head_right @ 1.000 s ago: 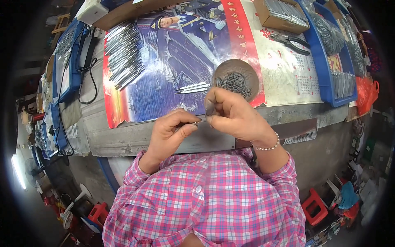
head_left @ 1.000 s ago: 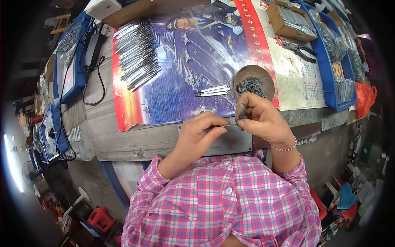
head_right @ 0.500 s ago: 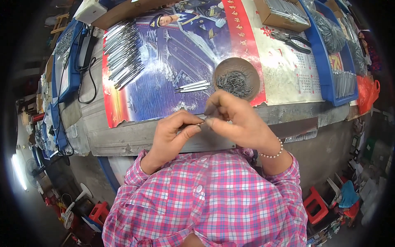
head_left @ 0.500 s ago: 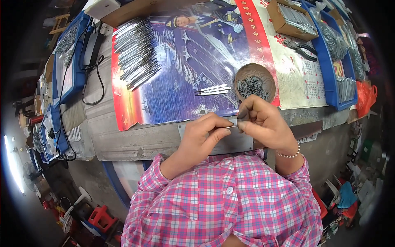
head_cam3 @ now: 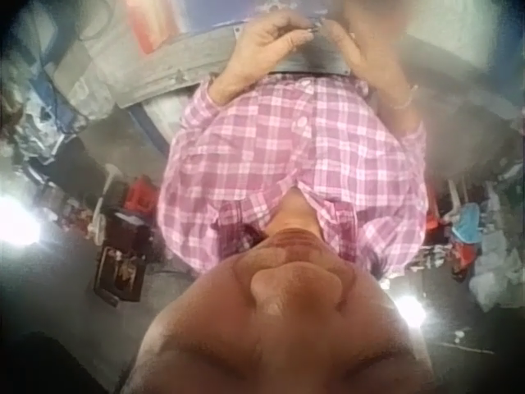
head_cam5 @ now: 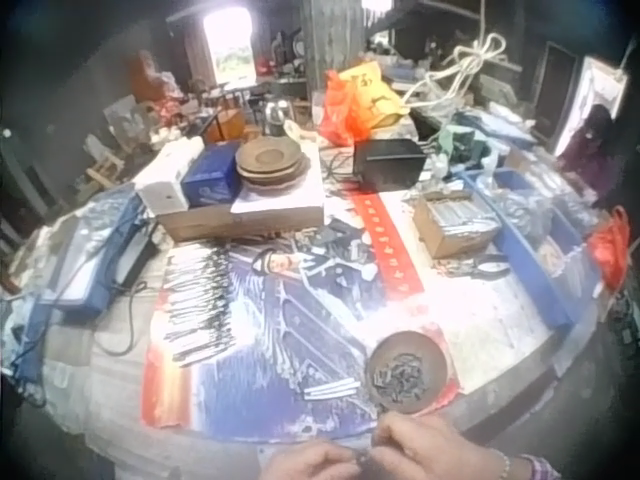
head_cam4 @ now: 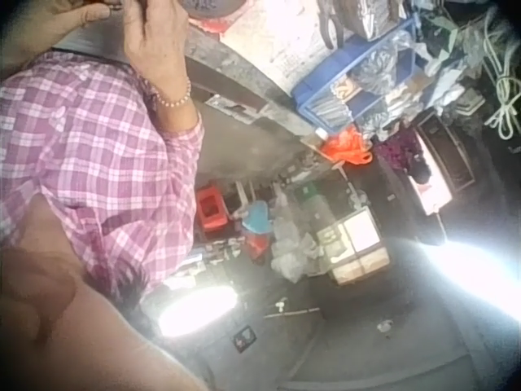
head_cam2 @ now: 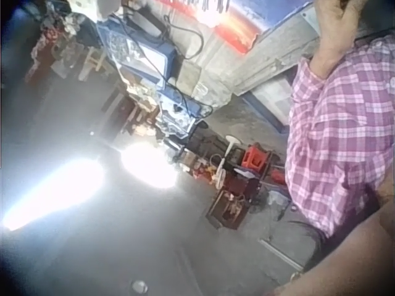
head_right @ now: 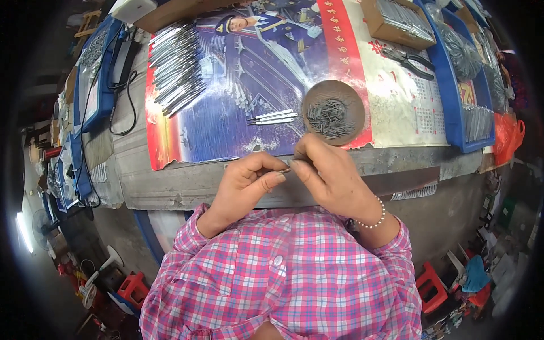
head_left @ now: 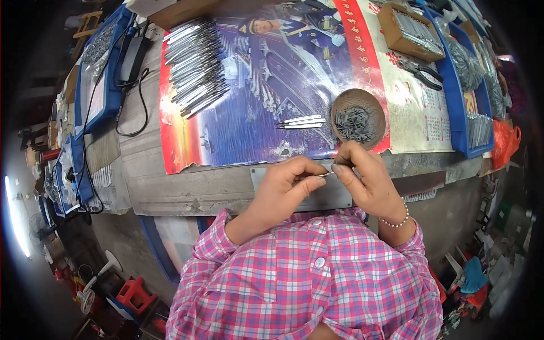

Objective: The person assembles metal components by picking up metal strips and small fasteners from a bowl and joining them together by hand.

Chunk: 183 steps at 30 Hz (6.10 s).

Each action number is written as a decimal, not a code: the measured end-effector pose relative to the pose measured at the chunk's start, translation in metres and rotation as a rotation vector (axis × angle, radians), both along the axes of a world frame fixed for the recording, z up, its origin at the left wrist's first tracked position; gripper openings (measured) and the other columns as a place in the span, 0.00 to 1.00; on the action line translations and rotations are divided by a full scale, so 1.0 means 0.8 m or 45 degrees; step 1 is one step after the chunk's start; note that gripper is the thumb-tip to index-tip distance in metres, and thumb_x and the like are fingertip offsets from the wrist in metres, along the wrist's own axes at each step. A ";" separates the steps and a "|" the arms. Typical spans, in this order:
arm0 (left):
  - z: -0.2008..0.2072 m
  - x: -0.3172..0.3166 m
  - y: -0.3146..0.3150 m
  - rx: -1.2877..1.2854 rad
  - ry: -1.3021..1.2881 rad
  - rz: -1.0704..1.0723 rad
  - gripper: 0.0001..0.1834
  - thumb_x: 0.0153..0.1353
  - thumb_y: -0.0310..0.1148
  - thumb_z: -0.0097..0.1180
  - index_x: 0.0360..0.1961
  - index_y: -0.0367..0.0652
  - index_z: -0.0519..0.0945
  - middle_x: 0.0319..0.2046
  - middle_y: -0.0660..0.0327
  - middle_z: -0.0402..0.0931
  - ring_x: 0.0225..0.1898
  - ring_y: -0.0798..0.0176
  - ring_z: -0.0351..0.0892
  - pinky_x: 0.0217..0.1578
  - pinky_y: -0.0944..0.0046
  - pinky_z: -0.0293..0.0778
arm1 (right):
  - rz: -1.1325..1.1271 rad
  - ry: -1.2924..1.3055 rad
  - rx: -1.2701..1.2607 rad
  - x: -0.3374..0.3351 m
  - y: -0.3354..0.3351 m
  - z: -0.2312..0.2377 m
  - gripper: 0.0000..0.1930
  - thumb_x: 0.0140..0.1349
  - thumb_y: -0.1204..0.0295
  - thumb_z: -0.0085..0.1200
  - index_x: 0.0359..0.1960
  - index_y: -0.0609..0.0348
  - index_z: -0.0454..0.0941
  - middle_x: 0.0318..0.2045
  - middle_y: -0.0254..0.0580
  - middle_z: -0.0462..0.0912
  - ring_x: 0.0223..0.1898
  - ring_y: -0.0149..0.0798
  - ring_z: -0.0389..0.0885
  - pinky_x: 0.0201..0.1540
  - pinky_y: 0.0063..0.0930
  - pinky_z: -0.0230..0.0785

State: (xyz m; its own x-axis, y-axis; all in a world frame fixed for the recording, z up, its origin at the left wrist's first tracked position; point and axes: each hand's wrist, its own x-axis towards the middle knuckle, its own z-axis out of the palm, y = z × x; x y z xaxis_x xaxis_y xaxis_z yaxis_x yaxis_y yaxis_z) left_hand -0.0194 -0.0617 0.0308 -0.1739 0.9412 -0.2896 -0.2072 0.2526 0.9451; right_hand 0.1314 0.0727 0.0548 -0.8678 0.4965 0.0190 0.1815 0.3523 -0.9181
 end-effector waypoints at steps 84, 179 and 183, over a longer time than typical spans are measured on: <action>-0.050 -0.096 0.097 0.215 1.179 -0.424 0.11 0.49 0.23 0.61 0.36 0.36 0.77 0.31 0.50 0.75 0.33 0.48 0.76 0.35 0.56 0.72 | 0.212 -0.033 0.009 0.014 -0.021 -0.043 0.10 0.64 0.66 0.49 0.39 0.59 0.70 0.31 0.49 0.76 0.34 0.53 0.76 0.36 0.44 0.68; -0.063 -0.032 -0.049 0.235 0.961 0.414 0.04 0.60 0.20 0.49 0.36 0.35 0.76 0.30 0.54 0.76 0.32 0.58 0.78 0.35 0.64 0.72 | 0.106 -0.495 0.575 0.005 0.140 -0.038 0.08 0.50 0.73 0.53 0.31 0.63 0.71 0.28 0.53 0.77 0.34 0.56 0.78 0.37 0.46 0.68; -0.085 -0.026 -0.056 0.267 0.874 0.476 0.04 0.64 0.23 0.46 0.38 0.35 0.73 0.30 0.54 0.76 0.32 0.62 0.79 0.36 0.66 0.73 | 0.085 -0.407 0.508 0.008 0.141 -0.037 0.09 0.48 0.76 0.53 0.32 0.64 0.72 0.28 0.53 0.78 0.35 0.56 0.78 0.39 0.47 0.68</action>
